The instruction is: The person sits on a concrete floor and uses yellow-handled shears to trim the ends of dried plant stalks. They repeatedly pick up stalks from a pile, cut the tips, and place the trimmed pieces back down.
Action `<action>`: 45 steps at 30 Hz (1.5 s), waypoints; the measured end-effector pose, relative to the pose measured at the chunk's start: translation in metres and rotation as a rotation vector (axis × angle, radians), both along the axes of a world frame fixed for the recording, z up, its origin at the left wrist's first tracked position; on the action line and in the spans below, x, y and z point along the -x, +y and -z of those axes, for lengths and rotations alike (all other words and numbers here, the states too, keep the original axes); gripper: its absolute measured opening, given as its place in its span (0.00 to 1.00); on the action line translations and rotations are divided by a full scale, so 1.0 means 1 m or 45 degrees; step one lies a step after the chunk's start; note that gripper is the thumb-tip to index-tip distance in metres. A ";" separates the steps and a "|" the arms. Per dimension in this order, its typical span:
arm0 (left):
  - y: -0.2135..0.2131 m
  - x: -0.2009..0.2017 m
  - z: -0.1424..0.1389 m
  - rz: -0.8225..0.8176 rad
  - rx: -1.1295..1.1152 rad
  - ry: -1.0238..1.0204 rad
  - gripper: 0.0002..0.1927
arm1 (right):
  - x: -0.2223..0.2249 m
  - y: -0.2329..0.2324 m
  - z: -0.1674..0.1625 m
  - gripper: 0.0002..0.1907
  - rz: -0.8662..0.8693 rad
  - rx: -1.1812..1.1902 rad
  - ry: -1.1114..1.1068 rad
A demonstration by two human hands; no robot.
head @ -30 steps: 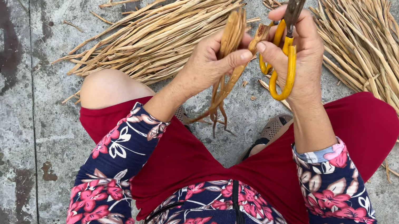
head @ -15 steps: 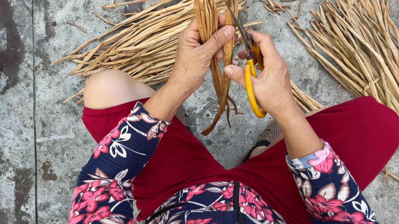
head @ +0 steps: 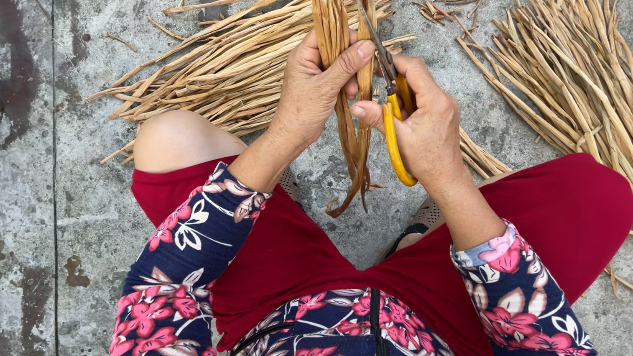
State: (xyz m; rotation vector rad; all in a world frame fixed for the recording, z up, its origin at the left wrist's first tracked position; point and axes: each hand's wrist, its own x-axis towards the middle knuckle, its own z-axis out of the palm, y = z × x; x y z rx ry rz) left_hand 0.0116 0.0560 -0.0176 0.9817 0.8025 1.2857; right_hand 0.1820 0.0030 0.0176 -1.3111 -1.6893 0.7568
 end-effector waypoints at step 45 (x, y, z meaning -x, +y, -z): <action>-0.011 -0.009 -0.032 0.101 -0.441 0.654 0.31 | -0.018 0.024 0.015 0.30 -0.141 0.253 0.876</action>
